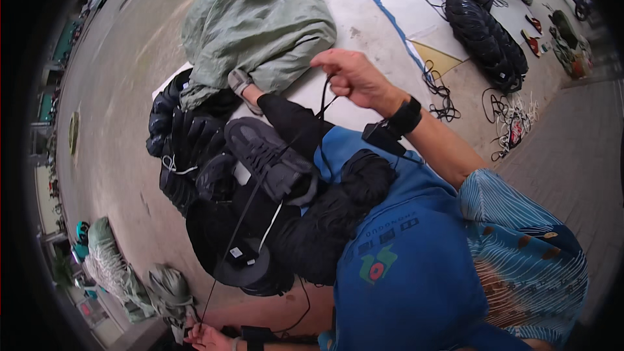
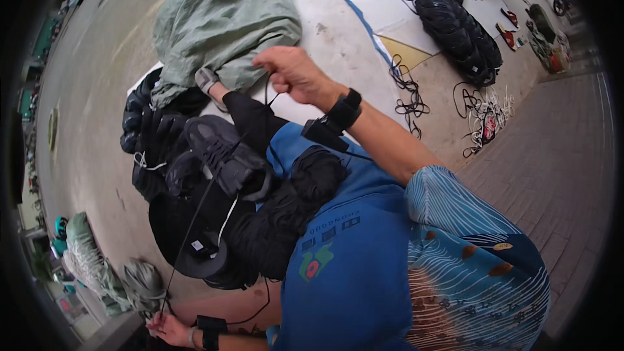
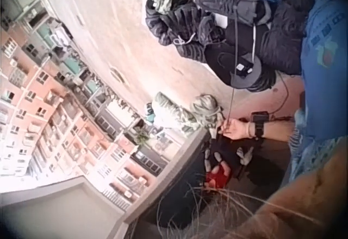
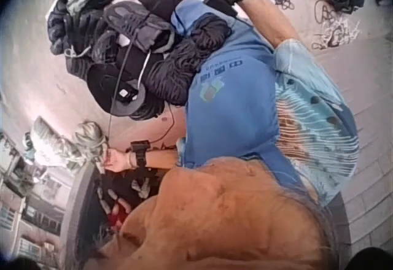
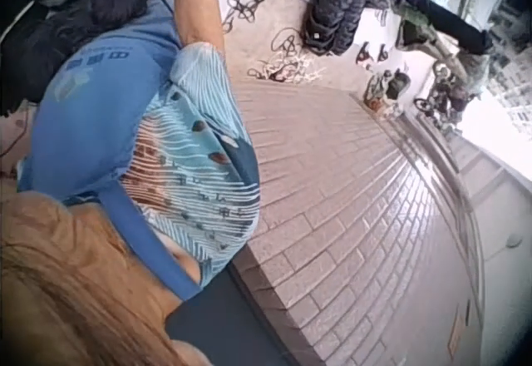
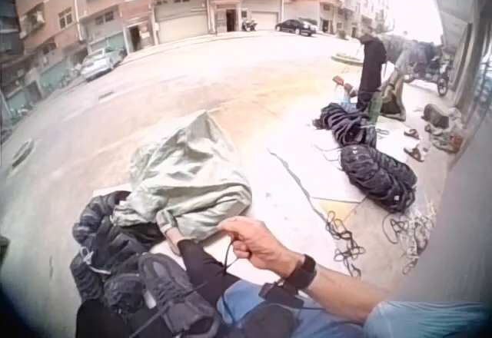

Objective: Insert and thread laces through the eyelets of black sneakers.

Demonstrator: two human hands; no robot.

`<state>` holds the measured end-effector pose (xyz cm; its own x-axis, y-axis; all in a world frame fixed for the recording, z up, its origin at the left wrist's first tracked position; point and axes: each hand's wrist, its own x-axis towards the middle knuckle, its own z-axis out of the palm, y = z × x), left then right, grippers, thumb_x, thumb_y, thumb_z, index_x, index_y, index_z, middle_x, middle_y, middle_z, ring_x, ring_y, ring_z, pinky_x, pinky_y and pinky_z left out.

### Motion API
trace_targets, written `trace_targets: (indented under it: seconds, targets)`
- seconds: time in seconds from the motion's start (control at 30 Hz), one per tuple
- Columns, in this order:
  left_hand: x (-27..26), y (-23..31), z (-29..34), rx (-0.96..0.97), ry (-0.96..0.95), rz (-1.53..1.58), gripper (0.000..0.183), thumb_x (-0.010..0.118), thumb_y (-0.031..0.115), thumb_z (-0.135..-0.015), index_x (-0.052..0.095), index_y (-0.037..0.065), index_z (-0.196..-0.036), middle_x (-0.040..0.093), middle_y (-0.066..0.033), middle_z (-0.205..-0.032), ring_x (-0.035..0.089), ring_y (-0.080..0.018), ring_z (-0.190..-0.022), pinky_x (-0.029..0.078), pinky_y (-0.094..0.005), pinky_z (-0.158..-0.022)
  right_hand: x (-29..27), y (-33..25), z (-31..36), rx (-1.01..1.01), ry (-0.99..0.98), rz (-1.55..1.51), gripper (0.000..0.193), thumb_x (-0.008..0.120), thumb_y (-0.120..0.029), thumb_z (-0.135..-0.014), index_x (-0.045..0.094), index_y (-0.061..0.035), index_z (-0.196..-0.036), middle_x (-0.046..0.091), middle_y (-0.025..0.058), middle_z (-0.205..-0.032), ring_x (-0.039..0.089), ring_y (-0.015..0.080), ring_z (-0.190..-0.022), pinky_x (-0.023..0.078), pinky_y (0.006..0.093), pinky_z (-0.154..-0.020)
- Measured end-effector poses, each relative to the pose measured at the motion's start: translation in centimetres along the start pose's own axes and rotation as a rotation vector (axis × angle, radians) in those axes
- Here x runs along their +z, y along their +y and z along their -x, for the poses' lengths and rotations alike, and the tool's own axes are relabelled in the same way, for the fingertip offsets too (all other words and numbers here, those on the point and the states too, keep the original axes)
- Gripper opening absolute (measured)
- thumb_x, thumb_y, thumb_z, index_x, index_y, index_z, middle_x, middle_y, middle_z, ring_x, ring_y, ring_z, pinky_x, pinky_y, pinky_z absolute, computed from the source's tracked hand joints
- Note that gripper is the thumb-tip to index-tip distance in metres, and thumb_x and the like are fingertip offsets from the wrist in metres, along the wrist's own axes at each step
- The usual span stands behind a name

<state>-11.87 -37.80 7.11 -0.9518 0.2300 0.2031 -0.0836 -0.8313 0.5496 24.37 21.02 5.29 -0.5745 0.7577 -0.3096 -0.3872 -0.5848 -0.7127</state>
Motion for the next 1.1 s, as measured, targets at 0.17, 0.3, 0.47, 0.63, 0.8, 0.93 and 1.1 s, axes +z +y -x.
trace_targets:
  seconds: [0.17, 0.3, 0.47, 0.63, 0.8, 0.93, 1.1]
  targets:
    - [4.1, -1.8, 2.8, -0.082, 0.221, -0.132, 0.030, 0.036, 0.022, -0.100, 0.054, -0.001, -0.108, 0.039, -0.0034, -0.078, 0.033, -0.0162, -0.066, 0.029, -0.0299, -0.060, -7.8, -3.4, -0.8, 0.014, 0.251, 0.406, 0.016, 0.057, -0.015, -0.090, 0.064, -0.0012, -0.092, 0.046, -0.0052, -0.066, 0.025, 0.0004, -0.041, 0.017, 0.0173, -0.034]
    - [7.4, -6.6, 3.0, -0.259, 0.054, -0.250, 0.030, 0.040, 0.024, -0.100, 0.053, -0.001, -0.107, 0.045, -0.0047, -0.078, 0.035, -0.0144, -0.059, 0.030, -0.0280, -0.053, -13.7, -4.3, -1.7, 0.006, 0.340, 0.289, 0.021, 0.054, -0.019, -0.094, 0.061, 0.0008, -0.096, 0.048, -0.0037, -0.065, 0.025, 0.0006, -0.040, 0.018, 0.0170, -0.032]
    - [14.0, -19.7, 4.1, -0.420, -0.060, -0.808, 0.025, 0.053, 0.021, -0.095, 0.060, 0.000, -0.107, 0.061, -0.0070, -0.090, 0.043, -0.0071, -0.053, 0.033, -0.0206, -0.046, -12.5, -4.1, -0.9, -0.069, 0.295, 0.295, 0.020, 0.055, -0.019, -0.092, 0.062, -0.0015, -0.098, 0.049, -0.0031, -0.067, 0.026, 0.0003, -0.041, 0.018, 0.0155, -0.035]
    - [17.0, -29.6, 6.5, -0.564, -0.383, -1.369, 0.028, 0.054, 0.020, -0.095, 0.058, 0.000, -0.114, 0.065, -0.0069, -0.098, 0.052, -0.0057, -0.057, 0.042, -0.0205, -0.053, -1.8, 3.2, 0.2, 0.057, -0.102, 0.897, 0.019, 0.060, -0.024, -0.087, 0.068, -0.0062, -0.090, 0.059, -0.0004, -0.074, 0.051, 0.0042, -0.060, 0.039, 0.0208, -0.049]
    - [17.6, -32.6, 6.7, -0.683, -0.610, -1.702, 0.029, 0.058, 0.023, -0.092, 0.060, 0.000, -0.109, 0.062, -0.0068, -0.074, 0.056, -0.0114, -0.055, 0.045, -0.0253, -0.054, 2.6, 10.5, -0.3, -0.469, -0.493, 1.190, 0.014, 0.060, -0.015, -0.081, 0.066, -0.0054, -0.089, 0.062, 0.0114, -0.079, 0.062, 0.0282, -0.072, 0.049, 0.0388, -0.066]
    - [16.6, -32.2, 6.8, -0.601, -0.629, -1.691, 0.024, 0.062, 0.021, -0.089, 0.062, 0.000, -0.100, 0.059, -0.0051, -0.069, 0.054, -0.0105, -0.053, 0.044, -0.0260, -0.051, 4.6, 13.4, -0.4, -0.581, -0.531, 1.424, 0.011, 0.063, -0.016, -0.081, 0.060, -0.0058, -0.083, 0.055, 0.0102, -0.078, 0.060, 0.0315, -0.069, 0.049, 0.0418, -0.059]
    - [16.1, -32.5, 7.1, -0.455, -0.644, -1.651, 0.017, 0.063, 0.017, -0.086, 0.064, 0.001, -0.090, 0.061, -0.0073, -0.067, 0.055, -0.0122, -0.057, 0.045, -0.0288, -0.056, 5.8, 14.2, -0.6, -0.618, -0.543, 1.642, 0.013, 0.062, -0.014, -0.081, 0.055, -0.0040, -0.076, 0.052, 0.0114, -0.078, 0.059, 0.0315, -0.064, 0.048, 0.0414, -0.055]
